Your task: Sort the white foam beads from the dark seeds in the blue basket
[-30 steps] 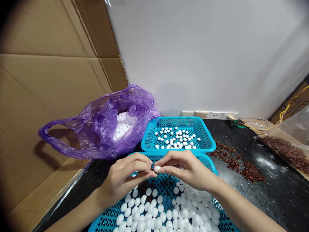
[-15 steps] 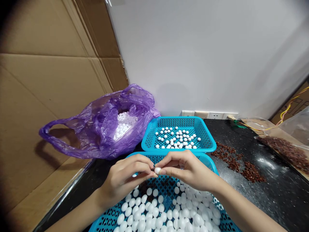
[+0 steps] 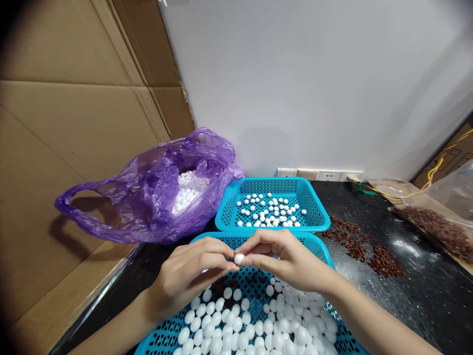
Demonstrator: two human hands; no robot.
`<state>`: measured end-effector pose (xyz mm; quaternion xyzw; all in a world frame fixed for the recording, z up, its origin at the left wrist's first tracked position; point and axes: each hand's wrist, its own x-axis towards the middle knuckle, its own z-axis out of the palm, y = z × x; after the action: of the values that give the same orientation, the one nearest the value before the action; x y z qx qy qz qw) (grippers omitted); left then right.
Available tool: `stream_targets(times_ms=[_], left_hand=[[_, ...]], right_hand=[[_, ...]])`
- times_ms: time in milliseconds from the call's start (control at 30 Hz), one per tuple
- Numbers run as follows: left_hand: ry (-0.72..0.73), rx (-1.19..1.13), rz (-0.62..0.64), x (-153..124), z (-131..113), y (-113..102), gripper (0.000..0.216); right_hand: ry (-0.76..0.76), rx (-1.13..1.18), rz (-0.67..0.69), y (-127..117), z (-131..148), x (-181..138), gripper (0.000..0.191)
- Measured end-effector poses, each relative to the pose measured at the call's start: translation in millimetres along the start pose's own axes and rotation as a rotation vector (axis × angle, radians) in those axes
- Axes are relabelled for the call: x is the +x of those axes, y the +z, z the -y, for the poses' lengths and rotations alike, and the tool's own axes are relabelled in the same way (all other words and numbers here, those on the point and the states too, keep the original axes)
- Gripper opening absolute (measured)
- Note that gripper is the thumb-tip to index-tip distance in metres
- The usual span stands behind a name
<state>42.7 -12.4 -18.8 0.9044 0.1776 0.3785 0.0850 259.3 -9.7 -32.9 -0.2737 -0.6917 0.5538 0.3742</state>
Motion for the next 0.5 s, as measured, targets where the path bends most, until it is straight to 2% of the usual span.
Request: stream_targets(times_ms=[333, 400, 500], left_hand=[[-0.006, 0.1, -0.039, 1.4, 0.3, 2.6, 0.005], [-0.009, 0.113, -0.031, 1.3, 0.1, 3.1, 0.006], [-0.022, 0.132, 0.011, 1.2, 0.4, 3.6, 0.007]], right_hand=[[-0.049, -0.013, -0.054, 0.4, -0.7, 0.3, 0.012], [-0.064, -0.025, -0.125, -0.8, -2.1, 2.0, 0.012], [-0.056, -0.023, -0.315, -5.2, -6.2, 6.5, 0.016]])
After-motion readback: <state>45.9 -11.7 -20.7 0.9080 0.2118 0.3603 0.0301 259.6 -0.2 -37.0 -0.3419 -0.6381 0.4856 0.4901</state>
